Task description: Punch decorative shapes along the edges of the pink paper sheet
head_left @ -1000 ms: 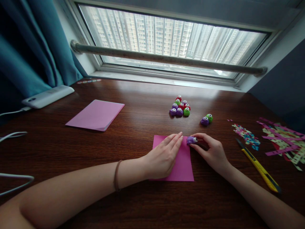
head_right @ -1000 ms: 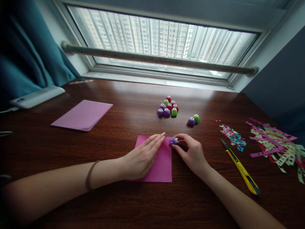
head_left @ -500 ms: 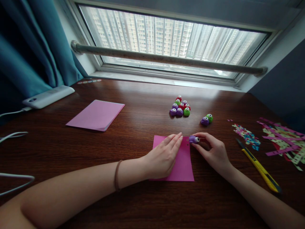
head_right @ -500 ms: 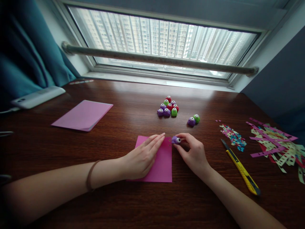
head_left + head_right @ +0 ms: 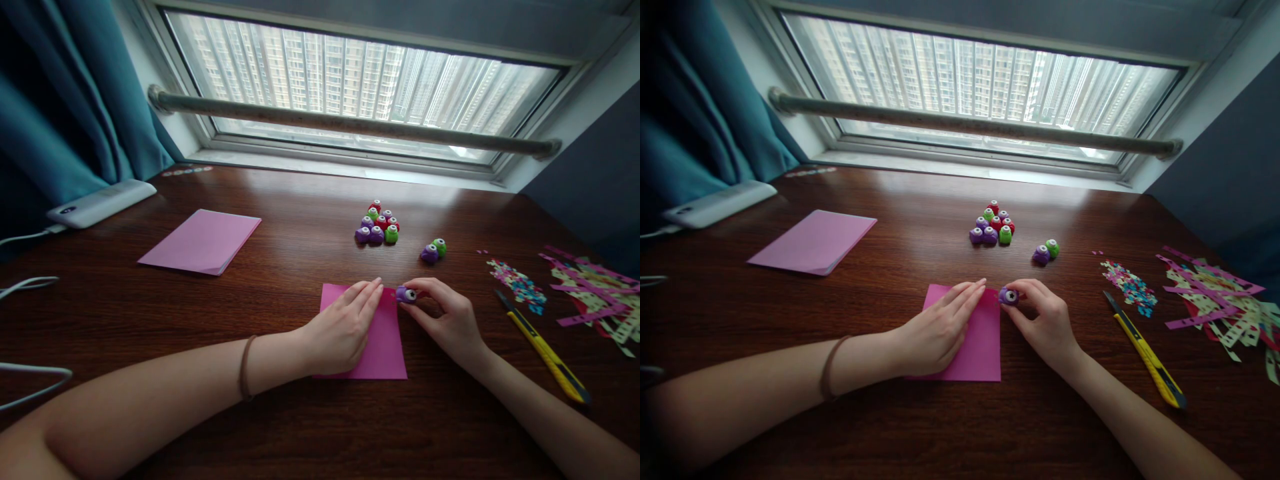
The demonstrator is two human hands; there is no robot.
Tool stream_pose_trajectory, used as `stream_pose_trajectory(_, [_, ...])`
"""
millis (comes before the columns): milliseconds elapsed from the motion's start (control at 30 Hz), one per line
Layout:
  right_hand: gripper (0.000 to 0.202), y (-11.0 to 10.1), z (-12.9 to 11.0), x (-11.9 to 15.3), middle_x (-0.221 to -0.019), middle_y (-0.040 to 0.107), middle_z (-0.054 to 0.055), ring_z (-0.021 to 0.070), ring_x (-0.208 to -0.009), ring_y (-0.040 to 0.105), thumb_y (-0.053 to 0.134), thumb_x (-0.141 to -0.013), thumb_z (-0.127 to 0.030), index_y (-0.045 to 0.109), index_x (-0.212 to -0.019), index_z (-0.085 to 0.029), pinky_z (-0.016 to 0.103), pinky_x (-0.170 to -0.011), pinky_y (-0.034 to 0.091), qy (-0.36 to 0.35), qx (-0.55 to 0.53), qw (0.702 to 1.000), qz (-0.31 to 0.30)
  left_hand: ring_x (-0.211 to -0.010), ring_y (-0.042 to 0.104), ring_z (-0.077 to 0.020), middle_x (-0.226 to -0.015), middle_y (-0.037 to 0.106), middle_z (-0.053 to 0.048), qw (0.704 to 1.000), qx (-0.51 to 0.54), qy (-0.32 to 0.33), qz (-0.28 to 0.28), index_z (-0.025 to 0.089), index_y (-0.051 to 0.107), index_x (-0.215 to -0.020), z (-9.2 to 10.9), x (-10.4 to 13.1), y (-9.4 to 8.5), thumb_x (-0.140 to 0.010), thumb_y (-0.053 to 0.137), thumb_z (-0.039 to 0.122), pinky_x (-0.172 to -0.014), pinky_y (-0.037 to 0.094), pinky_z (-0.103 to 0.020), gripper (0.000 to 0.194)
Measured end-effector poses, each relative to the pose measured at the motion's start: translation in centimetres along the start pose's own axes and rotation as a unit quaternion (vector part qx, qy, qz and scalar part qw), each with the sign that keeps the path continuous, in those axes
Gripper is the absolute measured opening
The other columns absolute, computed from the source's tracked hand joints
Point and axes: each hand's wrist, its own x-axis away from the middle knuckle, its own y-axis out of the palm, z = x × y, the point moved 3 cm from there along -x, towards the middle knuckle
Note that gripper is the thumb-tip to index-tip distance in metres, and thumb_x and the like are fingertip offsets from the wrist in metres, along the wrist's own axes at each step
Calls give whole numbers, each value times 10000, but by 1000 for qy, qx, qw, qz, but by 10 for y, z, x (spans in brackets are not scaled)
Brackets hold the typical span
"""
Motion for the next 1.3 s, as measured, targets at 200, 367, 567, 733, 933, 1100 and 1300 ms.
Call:
stream_pose_trajectory(200, [147, 1, 2, 0, -932, 603, 47, 158, -803, 590, 576, -804, -243, 601, -942, -200, 288, -736, 517, -10, 21, 1000, -10, -1330, 173, -311, -1423, 213, -244, 1000, 3, -2, 5, -41, 179, -1359, 0, 0, 0, -802, 350, 112, -1075, 260, -467, 603])
stream_pose_trajectory(367, [145, 1, 2, -1, -891, 604, 36, 151, -778, 585, 596, -789, -242, 591, -926, -193, 276, -720, 506, -7, 40, 999, 3, -1333, 166, -305, -1427, 210, -233, 1000, 6, -4, -3, -33, 166, -1367, -1, 0, 1, -800, 359, 122, -1079, 255, -464, 618])
stream_pose_trajectory(567, [166, 0, 3, 0, -873, 602, 34, 146, -752, 581, 610, -782, -246, 581, -935, -186, 274, -703, 502, 2, 40, 999, 10, -1332, 171, -307, -1420, 219, -241, 1000, -1, -5, -10, -48, 181, -1359, -1, 0, 1, -802, 359, 123, -1086, 241, -451, 609])
stream_pose_trajectory(733, [147, 1, 5, 0, -884, 602, 34, 156, -772, 583, 601, -782, -228, 584, -923, -191, 284, -712, 502, -5, 41, 999, 3, -1336, 168, -299, -1425, 222, -230, 1000, 7, -9, -4, -29, 169, -1365, -2, 1, 2, -797, 359, 122, -1079, 252, -461, 617])
stream_pose_trajectory(933, [148, 2, 5, 0, -913, 597, 34, 158, -813, 580, 593, -787, -205, 583, -934, -198, 288, -748, 497, -13, 38, 999, -10, -1333, 170, -302, -1424, 221, -230, 1000, 3, -10, -7, -32, 164, -1368, -1, 0, 2, -801, 354, 119, -1080, 257, -457, 617])
stream_pose_trajectory(1100, [161, 2, 4, 0, -926, 593, 27, 153, -835, 578, 596, -786, -187, 587, -946, -203, 281, -771, 492, -20, 39, 999, -14, -1329, 178, -304, -1423, 226, -222, 1000, -2, -12, -12, -30, 146, -1375, -1, 0, 1, -803, 354, 123, -1082, 252, -453, 627])
stream_pose_trajectory(1300, [168, 3, 6, 0, -954, 594, 29, 156, -857, 582, 582, -798, -191, 592, -964, -209, 286, -793, 496, -18, 40, 999, -18, -1330, 173, -309, -1427, 218, -220, 1000, -5, -11, -11, -23, 148, -1375, -2, -1, 3, -803, 357, 125, -1081, 251, -460, 627])
